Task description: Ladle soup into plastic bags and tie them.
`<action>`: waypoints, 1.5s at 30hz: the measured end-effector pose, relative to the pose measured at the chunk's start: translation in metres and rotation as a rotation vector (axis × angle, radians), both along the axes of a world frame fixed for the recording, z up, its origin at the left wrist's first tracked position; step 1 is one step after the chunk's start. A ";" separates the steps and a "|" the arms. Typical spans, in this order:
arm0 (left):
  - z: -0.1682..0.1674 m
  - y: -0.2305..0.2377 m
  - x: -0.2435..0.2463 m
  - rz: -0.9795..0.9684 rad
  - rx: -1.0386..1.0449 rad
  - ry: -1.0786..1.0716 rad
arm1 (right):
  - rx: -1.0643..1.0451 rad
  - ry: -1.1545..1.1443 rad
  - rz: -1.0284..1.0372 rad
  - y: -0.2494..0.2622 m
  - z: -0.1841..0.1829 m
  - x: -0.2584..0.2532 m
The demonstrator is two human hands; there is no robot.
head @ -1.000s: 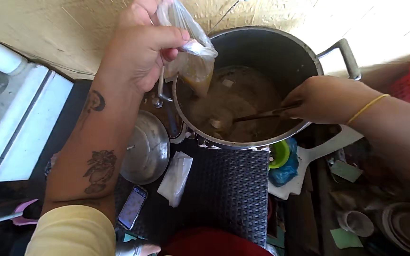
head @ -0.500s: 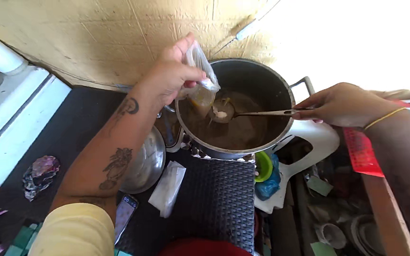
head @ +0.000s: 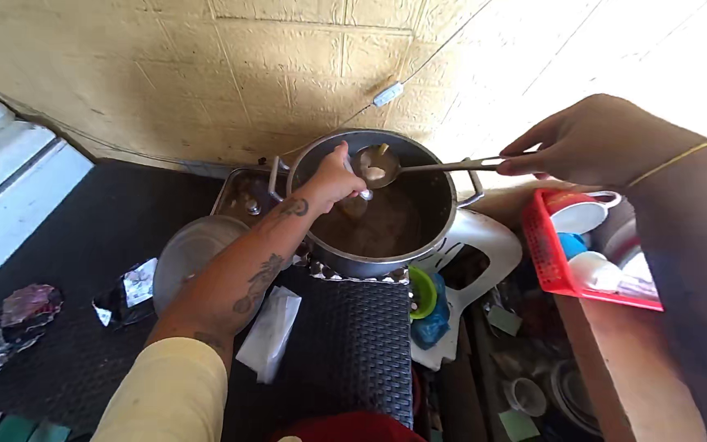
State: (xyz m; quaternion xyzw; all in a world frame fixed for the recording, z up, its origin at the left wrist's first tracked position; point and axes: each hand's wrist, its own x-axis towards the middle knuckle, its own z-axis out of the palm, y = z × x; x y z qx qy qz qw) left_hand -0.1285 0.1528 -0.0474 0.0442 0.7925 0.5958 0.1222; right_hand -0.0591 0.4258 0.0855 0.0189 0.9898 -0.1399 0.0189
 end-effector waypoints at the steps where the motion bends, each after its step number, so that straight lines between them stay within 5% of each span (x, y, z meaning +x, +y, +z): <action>1: 0.000 0.004 0.000 0.005 -0.007 0.002 | 0.045 0.017 0.033 -0.010 0.000 0.006; 6: 0.001 0.006 -0.001 0.078 0.013 0.034 | 0.513 0.325 0.283 -0.066 -0.025 0.051; 9: -0.003 -0.007 -0.002 0.118 0.082 0.066 | 0.578 0.560 0.325 -0.064 -0.044 0.058; 14: 0.002 -0.025 0.000 0.141 0.152 0.101 | 0.542 0.269 0.093 -0.064 -0.057 0.026; 20: 0.022 -0.048 0.005 0.175 0.176 0.158 | 0.655 0.053 0.092 -0.081 -0.123 -0.027; 25: 0.041 -0.064 0.016 0.188 0.193 0.192 | 0.464 -0.147 -0.023 -0.094 -0.131 -0.043; 31: 0.052 -0.076 0.020 0.202 0.229 0.222 | 0.125 -0.311 -0.139 -0.043 -0.148 -0.092; 38: 0.058 -0.087 0.023 0.211 0.241 0.221 | -0.179 -0.285 -0.208 -0.026 -0.137 -0.083; 41: 0.058 -0.089 0.025 0.213 0.252 0.219 | -0.177 -0.267 -0.207 -0.025 -0.130 -0.078; 45: 0.059 -0.091 0.025 0.219 0.251 0.208 | 0.087 -0.214 -0.120 -0.036 -0.122 -0.067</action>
